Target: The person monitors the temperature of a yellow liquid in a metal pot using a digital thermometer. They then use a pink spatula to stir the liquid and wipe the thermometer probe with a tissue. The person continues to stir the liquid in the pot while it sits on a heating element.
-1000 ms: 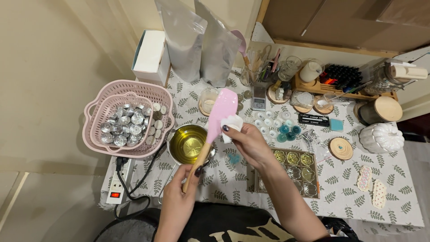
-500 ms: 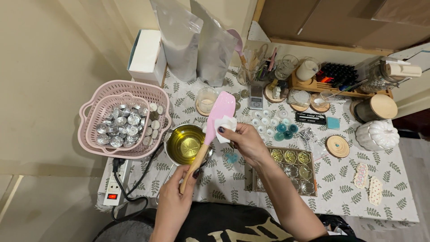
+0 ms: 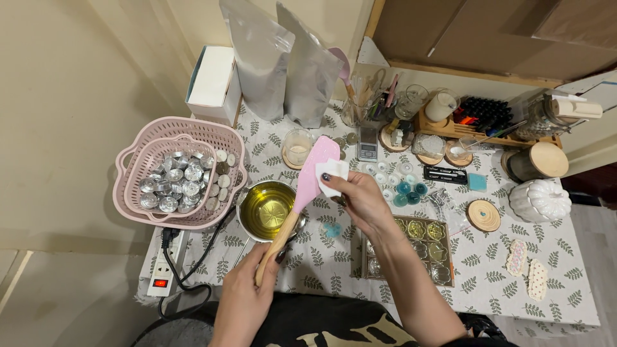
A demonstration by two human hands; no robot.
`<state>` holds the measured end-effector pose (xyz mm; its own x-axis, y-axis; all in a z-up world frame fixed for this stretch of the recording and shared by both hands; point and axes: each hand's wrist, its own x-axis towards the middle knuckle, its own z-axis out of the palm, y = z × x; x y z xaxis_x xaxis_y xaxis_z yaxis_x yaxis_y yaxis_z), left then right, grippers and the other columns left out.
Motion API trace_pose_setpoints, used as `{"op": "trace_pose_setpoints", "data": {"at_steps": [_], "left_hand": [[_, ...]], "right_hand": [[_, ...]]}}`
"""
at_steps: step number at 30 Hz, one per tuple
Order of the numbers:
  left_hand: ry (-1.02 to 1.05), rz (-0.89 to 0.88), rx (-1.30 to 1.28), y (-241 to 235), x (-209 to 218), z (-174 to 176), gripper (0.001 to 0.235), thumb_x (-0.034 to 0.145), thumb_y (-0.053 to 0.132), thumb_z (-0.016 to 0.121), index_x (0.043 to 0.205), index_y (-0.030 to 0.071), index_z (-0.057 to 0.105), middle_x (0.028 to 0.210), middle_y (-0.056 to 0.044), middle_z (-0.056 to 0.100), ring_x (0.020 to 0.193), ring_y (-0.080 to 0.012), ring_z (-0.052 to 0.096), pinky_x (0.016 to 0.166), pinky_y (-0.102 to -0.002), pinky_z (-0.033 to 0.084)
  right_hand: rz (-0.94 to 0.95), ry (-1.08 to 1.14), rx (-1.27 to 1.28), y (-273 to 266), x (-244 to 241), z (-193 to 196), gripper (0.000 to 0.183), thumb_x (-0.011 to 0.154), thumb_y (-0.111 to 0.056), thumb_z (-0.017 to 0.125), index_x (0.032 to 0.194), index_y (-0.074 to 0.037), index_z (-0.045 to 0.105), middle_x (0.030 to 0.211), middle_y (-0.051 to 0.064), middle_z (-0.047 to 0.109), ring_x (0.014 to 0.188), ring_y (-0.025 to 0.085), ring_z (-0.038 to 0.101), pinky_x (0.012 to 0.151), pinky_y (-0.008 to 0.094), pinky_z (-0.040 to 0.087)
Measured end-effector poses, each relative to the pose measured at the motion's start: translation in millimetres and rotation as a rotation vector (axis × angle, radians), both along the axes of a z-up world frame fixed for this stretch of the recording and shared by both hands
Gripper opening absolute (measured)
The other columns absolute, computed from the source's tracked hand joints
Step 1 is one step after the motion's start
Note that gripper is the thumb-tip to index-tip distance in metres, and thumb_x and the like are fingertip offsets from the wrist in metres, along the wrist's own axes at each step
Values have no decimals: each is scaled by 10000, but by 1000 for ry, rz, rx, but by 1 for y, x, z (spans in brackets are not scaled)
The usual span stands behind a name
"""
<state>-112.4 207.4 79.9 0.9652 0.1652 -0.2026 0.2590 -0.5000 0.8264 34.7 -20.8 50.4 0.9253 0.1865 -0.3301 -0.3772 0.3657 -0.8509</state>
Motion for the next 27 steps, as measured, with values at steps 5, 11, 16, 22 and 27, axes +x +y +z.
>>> {"op": "trace_pose_setpoints", "data": {"at_steps": [5, 11, 16, 22, 27], "left_hand": [[49, -17, 46, 4, -4, 6, 319, 909, 233, 638, 1204, 131, 701, 869, -153, 757, 717, -315, 751, 662, -388, 567], [58, -21, 60, 8, -8, 5, 309, 921, 247, 645, 1204, 132, 697, 858, -143, 758, 679, -302, 746, 639, -385, 568], [95, -10, 42, 13, -10, 4, 330, 913, 279, 667, 1211, 140, 690, 830, -140, 758, 624, -275, 746, 598, -382, 568], [84, -4, 60, 21, -11, 2, 332, 896, 238, 634, 1208, 155, 709, 705, -146, 736, 579, -272, 738, 598, -373, 560], [110, 1, 102, 34, -14, -9, 339, 907, 271, 669, 1227, 167, 709, 698, -150, 727, 565, -248, 724, 588, -356, 558]], "right_hand": [[-8, -29, 25, -2, 4, 3, 191, 921, -49, 718, 1044, 96, 729, 965, 147, 765, 807, 154, 703, 756, 283, 568], [-13, -57, -59, -2, 9, 12, 169, 932, -48, 721, 1024, 94, 723, 918, 158, 756, 745, 162, 692, 698, 293, 557], [-30, -58, -77, -3, 18, 17, 154, 920, -50, 725, 1013, 71, 735, 922, 130, 763, 749, 141, 675, 688, 281, 534], [-20, -81, -112, 0, 32, 12, 149, 909, -71, 714, 991, 49, 745, 907, 110, 762, 745, 120, 668, 693, 268, 521], [-181, -128, -188, -13, 56, 21, 118, 921, -95, 688, 949, 13, 728, 918, 97, 763, 769, 126, 668, 717, 265, 537]]}}
